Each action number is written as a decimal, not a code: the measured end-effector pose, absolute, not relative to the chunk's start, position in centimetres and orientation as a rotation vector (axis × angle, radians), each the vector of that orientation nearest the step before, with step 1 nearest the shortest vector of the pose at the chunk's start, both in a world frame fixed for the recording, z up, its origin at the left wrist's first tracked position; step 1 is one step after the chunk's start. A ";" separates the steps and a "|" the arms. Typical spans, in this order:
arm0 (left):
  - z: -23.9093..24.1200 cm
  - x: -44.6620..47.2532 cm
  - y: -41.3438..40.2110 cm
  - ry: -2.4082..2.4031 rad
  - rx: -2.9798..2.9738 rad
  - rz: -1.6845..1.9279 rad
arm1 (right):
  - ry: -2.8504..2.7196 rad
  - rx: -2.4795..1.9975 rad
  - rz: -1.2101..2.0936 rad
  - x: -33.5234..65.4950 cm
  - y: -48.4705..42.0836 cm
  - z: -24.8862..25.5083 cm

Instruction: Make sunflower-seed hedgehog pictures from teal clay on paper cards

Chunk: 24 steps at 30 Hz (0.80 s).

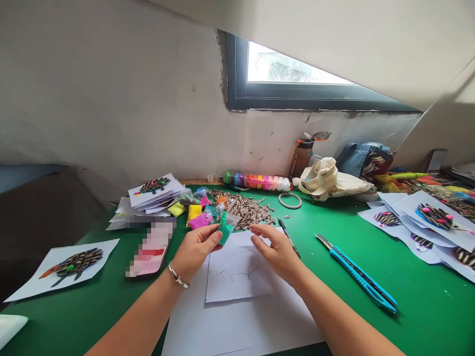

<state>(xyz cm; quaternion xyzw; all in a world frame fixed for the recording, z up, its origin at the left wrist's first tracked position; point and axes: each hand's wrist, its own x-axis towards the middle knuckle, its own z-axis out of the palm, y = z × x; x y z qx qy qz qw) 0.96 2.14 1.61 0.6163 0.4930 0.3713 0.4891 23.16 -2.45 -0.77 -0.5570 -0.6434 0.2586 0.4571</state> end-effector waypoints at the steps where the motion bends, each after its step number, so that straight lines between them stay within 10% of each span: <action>1: 1.8 1.4 1.9 1.156 1.436 0.897 | -1.523 -1.376 0.747 22.7 -2.4 -0.1; 13: 1.3 1.5 0.2 0.825 1.041 0.710 | -1.111 -1.062 1.532 19.1 -2.6 1.5; 24: 1.6 1.6 0.0 0.965 1.285 0.661 | -1.199 -1.032 1.454 19.1 -3.3 -0.4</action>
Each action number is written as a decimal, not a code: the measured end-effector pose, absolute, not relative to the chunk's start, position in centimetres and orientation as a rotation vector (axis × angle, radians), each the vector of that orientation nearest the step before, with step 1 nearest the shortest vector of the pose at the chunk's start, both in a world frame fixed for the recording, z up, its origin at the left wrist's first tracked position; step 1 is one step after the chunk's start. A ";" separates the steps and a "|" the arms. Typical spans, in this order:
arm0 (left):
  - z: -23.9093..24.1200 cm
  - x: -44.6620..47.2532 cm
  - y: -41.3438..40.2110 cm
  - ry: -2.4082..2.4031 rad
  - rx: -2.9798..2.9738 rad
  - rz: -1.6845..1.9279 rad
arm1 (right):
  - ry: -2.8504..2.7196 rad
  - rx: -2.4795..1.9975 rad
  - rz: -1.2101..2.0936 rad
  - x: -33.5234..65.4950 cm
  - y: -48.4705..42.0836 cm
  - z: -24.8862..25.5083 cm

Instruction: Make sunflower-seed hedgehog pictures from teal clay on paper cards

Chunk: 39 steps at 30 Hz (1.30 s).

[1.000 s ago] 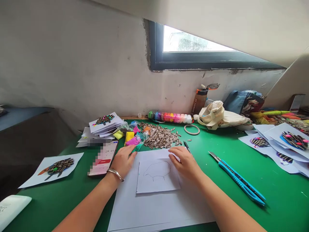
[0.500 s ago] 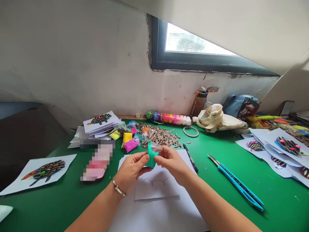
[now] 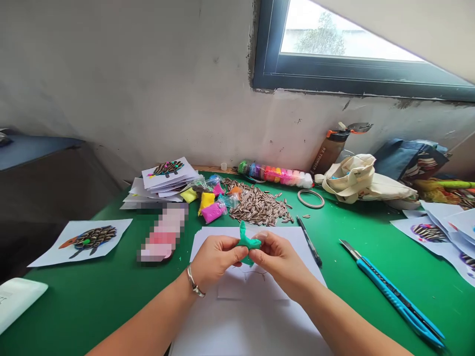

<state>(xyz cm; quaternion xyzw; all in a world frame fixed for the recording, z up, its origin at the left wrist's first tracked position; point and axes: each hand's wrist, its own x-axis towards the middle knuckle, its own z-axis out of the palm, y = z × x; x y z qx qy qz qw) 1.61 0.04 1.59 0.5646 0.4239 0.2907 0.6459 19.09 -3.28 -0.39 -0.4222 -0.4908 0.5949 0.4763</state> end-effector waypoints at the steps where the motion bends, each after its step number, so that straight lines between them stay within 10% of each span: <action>1: 1.6 1.6 0.0 0.975 1.309 0.674 | -1.203 -1.034 1.437 19.1 -3.3 -0.5; 39: 2.2 1.8 -1.7 1.021 1.794 0.893 | -1.432 -1.117 1.300 20.4 -3.6 1.4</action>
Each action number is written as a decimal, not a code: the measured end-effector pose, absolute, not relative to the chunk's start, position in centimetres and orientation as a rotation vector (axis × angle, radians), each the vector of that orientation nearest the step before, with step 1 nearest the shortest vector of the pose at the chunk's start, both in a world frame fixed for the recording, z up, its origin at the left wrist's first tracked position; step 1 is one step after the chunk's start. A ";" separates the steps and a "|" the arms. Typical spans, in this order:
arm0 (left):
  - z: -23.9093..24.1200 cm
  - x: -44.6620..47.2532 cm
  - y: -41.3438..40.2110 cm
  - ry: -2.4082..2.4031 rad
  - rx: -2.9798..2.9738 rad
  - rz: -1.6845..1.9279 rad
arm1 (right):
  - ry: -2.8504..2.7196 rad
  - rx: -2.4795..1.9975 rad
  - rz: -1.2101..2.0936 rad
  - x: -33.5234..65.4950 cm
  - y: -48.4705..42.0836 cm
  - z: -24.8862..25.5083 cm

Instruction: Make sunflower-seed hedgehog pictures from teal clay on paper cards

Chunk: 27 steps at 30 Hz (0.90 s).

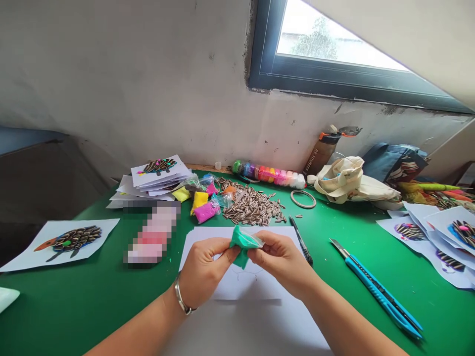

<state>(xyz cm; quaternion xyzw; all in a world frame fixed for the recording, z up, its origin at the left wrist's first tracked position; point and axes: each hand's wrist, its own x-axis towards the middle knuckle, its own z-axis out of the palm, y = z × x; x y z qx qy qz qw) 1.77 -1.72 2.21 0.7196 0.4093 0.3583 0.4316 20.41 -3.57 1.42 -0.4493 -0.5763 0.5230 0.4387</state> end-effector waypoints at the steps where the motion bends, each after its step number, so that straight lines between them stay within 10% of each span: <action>1: 2.4 1.8 -1.8 1.012 1.798 0.883 | -1.474 -1.132 1.268 20.6 -3.7 1.5; 27: 3.0 1.9 -2.7 0.969 1.907 0.858 | -1.597 -1.195 1.110 19.9 -4.2 1.6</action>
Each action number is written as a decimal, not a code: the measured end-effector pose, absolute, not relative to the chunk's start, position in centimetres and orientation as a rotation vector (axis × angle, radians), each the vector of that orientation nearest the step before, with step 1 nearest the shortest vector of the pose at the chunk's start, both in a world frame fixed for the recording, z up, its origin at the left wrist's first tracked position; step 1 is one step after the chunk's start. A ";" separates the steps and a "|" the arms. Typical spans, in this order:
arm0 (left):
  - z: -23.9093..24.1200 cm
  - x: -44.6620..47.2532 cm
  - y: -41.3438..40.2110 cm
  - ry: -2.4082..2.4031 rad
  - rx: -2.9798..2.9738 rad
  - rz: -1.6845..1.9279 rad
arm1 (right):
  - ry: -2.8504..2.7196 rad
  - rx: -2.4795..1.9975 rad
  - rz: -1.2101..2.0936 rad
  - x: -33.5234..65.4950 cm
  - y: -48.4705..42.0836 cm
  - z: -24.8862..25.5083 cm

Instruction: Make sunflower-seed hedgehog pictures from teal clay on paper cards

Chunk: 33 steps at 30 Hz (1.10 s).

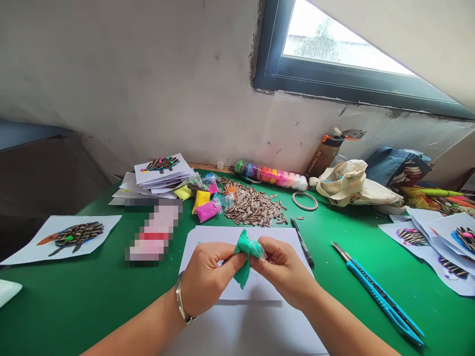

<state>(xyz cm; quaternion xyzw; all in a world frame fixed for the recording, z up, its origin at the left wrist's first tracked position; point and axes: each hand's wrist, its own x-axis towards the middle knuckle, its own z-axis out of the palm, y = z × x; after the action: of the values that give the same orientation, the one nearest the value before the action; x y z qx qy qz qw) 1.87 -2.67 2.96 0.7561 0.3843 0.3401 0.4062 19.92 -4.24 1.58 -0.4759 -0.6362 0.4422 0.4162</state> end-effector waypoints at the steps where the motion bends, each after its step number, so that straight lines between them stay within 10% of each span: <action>1: 2.9 1.9 -2.7 0.970 1.924 0.859 | -1.582 -1.183 1.121 19.8 -4.3 1.5; 23: 3.1 2.0 -2.7 1.026 1.865 0.941 | -1.587 -1.149 1.068 19.9 -4.5 2.2; 33: 2.7 2.0 -2.4 1.034 1.705 0.912 | -1.667 -1.078 0.371 19.9 -4.6 1.5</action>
<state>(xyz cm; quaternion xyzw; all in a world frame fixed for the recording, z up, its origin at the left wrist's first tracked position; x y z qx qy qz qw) 1.99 -2.39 2.74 0.6917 0.4195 0.3699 0.4568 19.87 -4.60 1.49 -0.4521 -0.6988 0.1557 0.5320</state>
